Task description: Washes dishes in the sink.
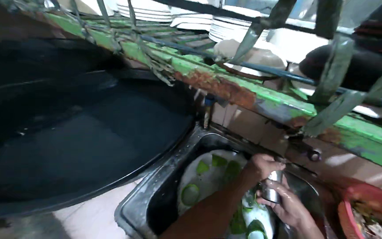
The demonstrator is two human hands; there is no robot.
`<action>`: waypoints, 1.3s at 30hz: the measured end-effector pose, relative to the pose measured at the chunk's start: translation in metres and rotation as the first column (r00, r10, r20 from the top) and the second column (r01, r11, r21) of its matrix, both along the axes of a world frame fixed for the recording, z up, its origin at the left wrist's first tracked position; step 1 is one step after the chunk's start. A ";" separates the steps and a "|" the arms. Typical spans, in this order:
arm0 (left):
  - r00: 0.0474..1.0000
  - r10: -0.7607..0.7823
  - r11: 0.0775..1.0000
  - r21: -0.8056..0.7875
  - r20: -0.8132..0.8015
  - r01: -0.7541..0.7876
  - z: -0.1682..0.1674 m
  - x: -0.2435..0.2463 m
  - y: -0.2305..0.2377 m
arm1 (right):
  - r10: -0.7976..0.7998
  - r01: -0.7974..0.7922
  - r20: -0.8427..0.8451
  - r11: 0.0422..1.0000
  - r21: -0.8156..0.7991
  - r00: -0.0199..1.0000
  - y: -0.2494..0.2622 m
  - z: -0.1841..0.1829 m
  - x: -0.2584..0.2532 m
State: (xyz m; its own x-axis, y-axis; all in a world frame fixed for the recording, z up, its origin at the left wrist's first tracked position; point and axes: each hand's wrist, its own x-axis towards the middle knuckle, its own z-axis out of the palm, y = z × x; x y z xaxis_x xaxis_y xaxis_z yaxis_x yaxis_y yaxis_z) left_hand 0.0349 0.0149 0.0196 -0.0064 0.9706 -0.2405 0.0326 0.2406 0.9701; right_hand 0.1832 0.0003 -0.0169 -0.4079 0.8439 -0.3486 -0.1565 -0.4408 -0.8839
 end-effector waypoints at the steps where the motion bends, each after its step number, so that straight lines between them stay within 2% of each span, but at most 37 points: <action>1: 0.992 0.028 1.000 0.002 0.123 -0.028 -0.007 -0.001 0.000 | 0.030 -0.055 -0.193 0.990 -0.129 0.981 0.003 -0.003 0.006; 2: 0.988 0.054 0.999 -0.003 0.142 -0.054 -0.009 0.001 0.001 | 0.031 -0.066 -0.216 0.985 -0.157 0.976 0.005 -0.005 0.007; 3: 0.997 0.057 0.998 -0.033 0.052 -0.055 -0.004 0.005 0.002 | 0.016 -0.019 -0.041 0.997 -0.077 0.999 0.007 -0.005 0.002; 4: 0.995 0.025 0.998 -0.059 -0.098 -0.031 0.001 0.010 0.003 | -0.027 0.006 0.249 0.996 0.085 0.968 0.008 -0.005 -0.005; 5: 0.971 -0.010 0.998 -0.058 -0.241 -0.004 -0.001 0.015 0.004 | -0.087 -0.039 0.485 0.969 0.244 0.870 0.010 -0.009 -0.011; 6: 0.954 -0.016 0.999 -0.043 -0.300 0.003 -0.003 0.017 0.002 | -0.140 -0.081 0.568 0.934 0.347 0.811 0.010 -0.015 -0.014; 7: 0.959 -0.003 1.000 -0.019 -0.282 -0.003 -0.004 0.015 0.001 | -0.130 -0.081 0.531 0.931 0.356 0.838 0.009 -0.016 -0.012; 8: 0.982 0.019 1.000 0.024 -0.188 -0.015 -0.006 0.010 0.000 | -0.081 -0.036 0.398 0.960 0.277 0.914 0.006 -0.012 -0.008; 9: 0.999 0.020 0.997 0.070 -0.047 -0.017 -0.010 0.004 -0.001 | -0.029 0.008 0.163 0.992 0.129 0.986 0.003 -0.009 -0.003; 10: 0.998 -0.009 0.996 0.085 0.067 0.003 -0.014 -0.002 -0.003 | 0.023 -0.024 -0.063 1.000 -0.020 0.998 0.001 -0.008 0.002; 11: 0.995 -0.021 0.996 0.087 0.102 0.012 -0.015 -0.004 -0.004 | 0.038 -0.051 -0.157 0.995 -0.081 0.987 0.002 -0.009 0.004; 12: 0.999 -0.007 0.996 0.087 0.047 0.003 -0.014 -0.001 -0.004 | 0.022 -0.023 -0.058 1.000 -0.015 0.998 0.003 -0.010 0.001; 13: 0.996 0.002 0.997 0.081 -0.090 0.005 -0.012 0.004 -0.003 | -0.030 0.000 0.178 0.987 0.163 0.984 0.007 -0.013 -0.005; 14: 0.960 -0.011 0.997 0.064 -0.280 0.030 -0.009 0.010 -0.003 | -0.093 -0.064 0.390 0.927 0.370 0.916 0.012 -0.022 -0.010; 15: 0.921 -0.026 0.997 0.052 -0.389 0.049 -0.010 0.014 -0.004 | -0.150 -0.140 0.492 0.852 0.504 0.858 0.016 -0.032 -0.011; 16: 0.920 0.006 0.996 0.088 -0.391 0.031 -0.013 0.015 -0.005 | -0.130 -0.141 0.493 0.869 0.474 0.860 0.014 -0.029 -0.011; 17: 0.950 0.064 0.986 0.166 -0.307 -0.012 -0.017 0.011 -0.007 | -0.059 -0.084 0.403 0.941 0.329 0.913 0.008 -0.019 -0.010; 18: 0.980 0.092 0.972 0.230 -0.174 -0.051 -0.020 0.005 -0.008 | -0.007 -0.022 0.204 0.990 0.139 0.979 0.002 -0.008 -0.007; 19: 0.998 0.051 0.978 0.207 -0.047 -0.040 -0.018 -0.004 -0.011 | 0.017 -0.017 -0.016 1.000 -0.022 1.000 -0.003 -0.003 -0.004; 20: 0.999 0.003 0.984 0.175 0.041 -0.010 -0.018 -0.011 -0.011 | 0.037 -0.051 -0.152 0.994 -0.093 0.988 -0.003 -0.003 -0.001; 21: 0.997 -0.027 0.988 0.156 0.066 0.016 -0.016 -0.014 -0.012 | 0.055 -0.061 -0.106 0.997 -0.050 0.993 -0.002 -0.006 -0.003; 22: 0.999 -0.026 0.988 0.150 0.034 0.021 -0.012 -0.014 -0.013 | 0.047 -0.054 0.113 0.997 0.059 0.992 0.000 -0.011 -0.006; 23: 0.999 -0.023 0.990 0.140 -0.044 0.029 -0.009 -0.013 -0.015 | 0.026 -0.086 0.358 0.985 0.152 0.933 0.005 -0.018 -0.009; 24: 0.993 -0.017 0.992 0.126 -0.117 0.031 -0.007 -0.013 -0.017 | -0.024 -0.104 0.521 0.971 0.214 0.853 0.011 -0.026 -0.011; 25: 0.987 -0.003 0.993 0.118 -0.160 0.022 -0.007 -0.016 -0.020 | -0.073 -0.090 0.587 0.966 0.244 0.806 0.014 -0.032 -0.012; 27: 0.981 0.057 0.990 0.137 -0.183 -0.032 -0.018 -0.033 -0.026 | -0.142 -0.021 0.542 0.959 0.282 0.828 0.010 -0.027 -0.011; 29: 0.971 0.070 0.996 0.074 -0.228 -0.055 -0.033 -0.053 -0.039 | -0.177 0.043 0.413 0.949 0.313 0.893 0.000 -0.014 -0.013; 30: 0.948 0.010 1.000 -0.004 -0.317 -0.012 -0.041 -0.059 -0.049 | -0.196 0.081 0.341 0.942 0.324 0.919 -0.001 -0.011 -0.015; 31: 0.905 -0.115 0.991 -0.117 -0.410 0.073 -0.049 -0.060 -0.061 | -0.206 0.101 0.300 0.939 0.329 0.931 0.001 -0.013 -0.017; 33: 0.776 -0.350 0.930 -0.291 -0.525 0.223 -0.072 -0.050 -0.088 | -0.192 0.081 0.353 0.949 0.306 0.916 0.013 -0.020 -0.019; 34: 0.734 -0.395 0.914 -0.317 -0.552 0.254 -0.082 -0.042 -0.103 | -0.179 0.059 0.413 0.956 0.287 0.893 0.019 -0.023 -0.020; 36: 0.661 -0.447 0.894 -0.293 -0.602 0.339 -0.094 -0.035 -0.129 | -0.167 0.038 0.456 0.960 0.278 0.874 0.019 -0.018 -0.024; 39: 0.546 -0.419 0.858 -0.118 -0.726 0.501 -0.109 -0.046 -0.151 | -0.211 0.073 0.330 0.920 0.385 0.920 0.011 -0.013 -0.024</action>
